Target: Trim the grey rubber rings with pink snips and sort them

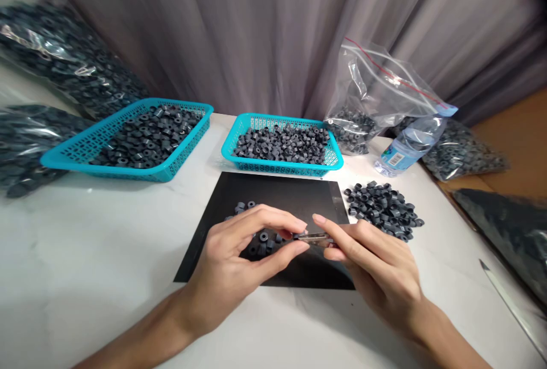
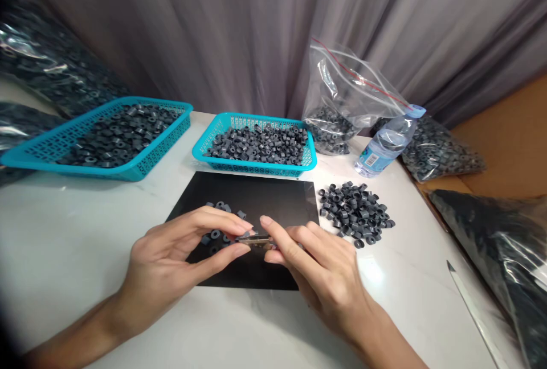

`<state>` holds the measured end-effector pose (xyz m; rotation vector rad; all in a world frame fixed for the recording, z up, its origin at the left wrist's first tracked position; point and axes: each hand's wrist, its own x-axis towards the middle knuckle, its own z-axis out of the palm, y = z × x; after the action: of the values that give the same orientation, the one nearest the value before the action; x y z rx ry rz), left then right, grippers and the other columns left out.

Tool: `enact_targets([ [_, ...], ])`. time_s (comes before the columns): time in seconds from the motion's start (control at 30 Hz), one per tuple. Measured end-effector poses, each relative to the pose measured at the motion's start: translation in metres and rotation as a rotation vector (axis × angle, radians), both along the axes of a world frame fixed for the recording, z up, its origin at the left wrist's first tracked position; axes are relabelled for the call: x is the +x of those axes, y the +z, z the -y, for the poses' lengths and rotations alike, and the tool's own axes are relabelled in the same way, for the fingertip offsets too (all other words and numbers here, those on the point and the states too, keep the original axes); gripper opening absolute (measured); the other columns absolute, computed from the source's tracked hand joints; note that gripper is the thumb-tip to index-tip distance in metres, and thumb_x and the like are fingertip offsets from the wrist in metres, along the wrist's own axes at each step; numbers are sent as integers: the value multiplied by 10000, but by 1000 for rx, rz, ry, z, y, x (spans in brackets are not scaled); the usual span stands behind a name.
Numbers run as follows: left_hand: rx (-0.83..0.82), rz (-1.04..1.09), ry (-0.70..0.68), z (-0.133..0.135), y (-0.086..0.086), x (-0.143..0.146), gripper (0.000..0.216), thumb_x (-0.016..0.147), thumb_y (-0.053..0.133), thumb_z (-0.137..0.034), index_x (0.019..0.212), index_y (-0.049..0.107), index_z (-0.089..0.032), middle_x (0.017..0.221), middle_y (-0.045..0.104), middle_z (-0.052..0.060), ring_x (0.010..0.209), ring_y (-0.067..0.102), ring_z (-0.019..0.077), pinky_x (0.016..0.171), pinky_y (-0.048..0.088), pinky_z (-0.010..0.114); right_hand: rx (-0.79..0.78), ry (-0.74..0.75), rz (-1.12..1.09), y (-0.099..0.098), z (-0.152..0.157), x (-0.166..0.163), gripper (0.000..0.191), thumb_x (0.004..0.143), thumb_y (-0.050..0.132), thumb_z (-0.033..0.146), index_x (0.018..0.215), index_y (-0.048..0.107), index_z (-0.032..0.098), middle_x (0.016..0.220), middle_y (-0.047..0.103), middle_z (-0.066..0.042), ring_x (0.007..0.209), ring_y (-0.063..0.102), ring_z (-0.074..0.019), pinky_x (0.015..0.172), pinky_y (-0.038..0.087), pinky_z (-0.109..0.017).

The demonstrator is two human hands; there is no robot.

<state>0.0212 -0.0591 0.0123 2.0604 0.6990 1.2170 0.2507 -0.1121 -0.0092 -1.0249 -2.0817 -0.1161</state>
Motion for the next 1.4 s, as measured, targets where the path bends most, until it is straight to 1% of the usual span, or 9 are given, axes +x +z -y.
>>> enact_targets([
  [0.17,-11,7,-9,1,0,-1,231,868,774,-90,1028,709,-243,990,765,-36,945,724,110,909,570,229,4,-13,16,0,0,0,525,1024,567,106,1537,479,173,923,698,-73,746,600,-146,673,481,-267],
  [0.4,-14,7,-3,0,0,0,222,868,772,-99,1024,714,-245,972,770,-24,926,732,128,895,585,251,35,-13,33,0,0,0,511,1022,580,110,1524,492,139,907,712,-83,737,596,-151,654,471,-275],
  [0.57,-29,3,15,-1,1,1,196,869,769,-110,1000,724,-248,953,778,-14,923,742,150,896,600,276,79,-41,27,-3,1,1,573,1005,591,78,1554,461,182,912,729,-76,734,600,-154,631,455,-278],
  [0.67,-32,5,21,-1,0,1,195,860,780,-122,998,728,-251,952,784,-7,922,749,163,897,611,289,89,-60,3,1,0,3,588,1006,577,69,1563,451,209,929,727,-74,740,613,-152,644,469,-279],
  [0.83,-30,12,24,-1,0,1,210,855,782,-110,998,729,-255,969,789,-9,941,756,164,920,616,290,118,-68,9,8,-4,7,553,1012,563,75,1544,480,201,951,730,-79,738,631,-146,643,474,-266],
  [1.03,-26,22,6,0,1,0,239,850,782,-81,1006,731,-255,987,789,-10,955,755,164,940,614,300,118,-72,38,2,-8,12,533,997,581,60,1518,508,146,928,712,-89,702,585,-139,633,465,-261],
  [1.27,-29,52,-22,1,1,0,293,842,773,-35,1017,711,-261,1026,788,-7,988,758,175,945,629,322,109,-72,54,0,-12,12,570,1020,551,76,1565,443,204,929,718,-74,729,628,-136,660,496,-251],
  [1.4,-34,59,-33,3,2,-1,304,847,764,-25,1022,704,-266,1032,788,-13,995,757,170,951,628,321,99,-67,73,-3,-13,13,606,1010,564,66,1582,410,192,911,717,-74,732,628,-147,668,500,-253],
])
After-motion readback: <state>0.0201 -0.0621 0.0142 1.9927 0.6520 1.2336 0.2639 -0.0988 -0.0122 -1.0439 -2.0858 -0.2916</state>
